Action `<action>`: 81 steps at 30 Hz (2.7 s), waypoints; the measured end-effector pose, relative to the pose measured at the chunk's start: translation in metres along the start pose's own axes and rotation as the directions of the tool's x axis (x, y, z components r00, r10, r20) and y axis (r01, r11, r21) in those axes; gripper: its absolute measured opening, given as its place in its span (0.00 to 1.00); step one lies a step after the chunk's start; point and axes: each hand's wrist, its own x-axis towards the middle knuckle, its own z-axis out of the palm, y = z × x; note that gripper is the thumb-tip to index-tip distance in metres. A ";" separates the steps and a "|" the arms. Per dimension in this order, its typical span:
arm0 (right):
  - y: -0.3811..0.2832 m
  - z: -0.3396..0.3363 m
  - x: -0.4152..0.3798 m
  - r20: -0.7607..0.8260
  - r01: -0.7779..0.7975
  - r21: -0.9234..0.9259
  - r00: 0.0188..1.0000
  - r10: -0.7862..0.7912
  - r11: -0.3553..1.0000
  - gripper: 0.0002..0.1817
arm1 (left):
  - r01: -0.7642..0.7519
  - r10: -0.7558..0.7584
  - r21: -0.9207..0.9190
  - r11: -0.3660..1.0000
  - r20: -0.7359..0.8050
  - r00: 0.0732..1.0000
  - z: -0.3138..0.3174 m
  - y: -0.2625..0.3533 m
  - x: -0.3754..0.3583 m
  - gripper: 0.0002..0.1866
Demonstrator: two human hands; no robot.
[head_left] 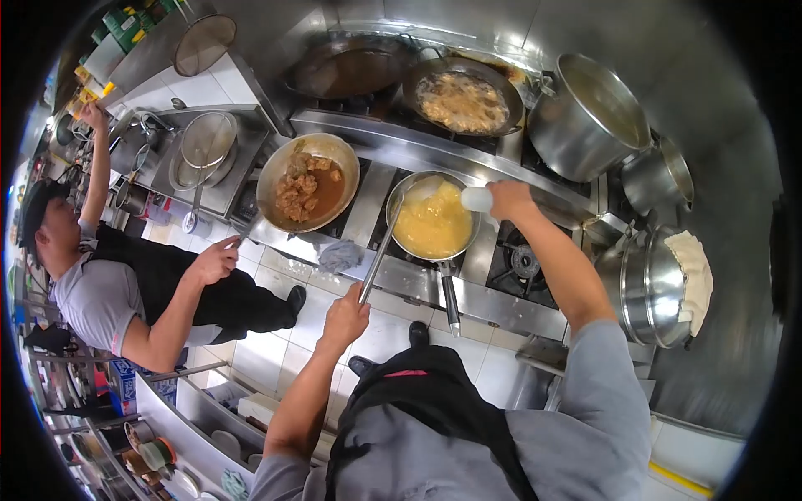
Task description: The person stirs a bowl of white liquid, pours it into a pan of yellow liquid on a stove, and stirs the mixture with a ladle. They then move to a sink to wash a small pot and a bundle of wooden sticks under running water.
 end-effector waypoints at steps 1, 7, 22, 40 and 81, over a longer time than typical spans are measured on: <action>-0.012 -0.006 0.012 0.038 0.025 -0.058 0.999 -0.023 0.998 0.32 | 0.002 -0.002 -0.027 1.000 -0.014 1.000 -0.001 -0.001 0.000 0.24; -0.080 -0.045 0.023 0.079 0.130 -0.241 0.990 -0.114 0.962 0.25 | 0.009 -0.016 -0.149 0.989 -0.043 0.999 -0.005 -0.004 -0.006 0.23; -0.079 -0.047 0.000 0.021 0.096 -0.500 0.995 -0.099 0.861 0.21 | 0.025 -0.025 -0.238 0.971 0.006 1.000 -0.007 -0.013 -0.011 0.24; -0.006 0.017 -0.010 0.139 0.078 0.032 0.987 -0.082 0.996 0.34 | 0.006 0.012 0.187 0.982 -0.095 0.995 0.064 -0.031 0.020 0.30; -0.576 0.089 -0.382 0.167 0.527 0.802 0.251 -0.953 0.280 0.35 | 0.416 -0.400 -0.703 0.576 -0.687 -0.607 -0.094 -0.488 -0.696 0.40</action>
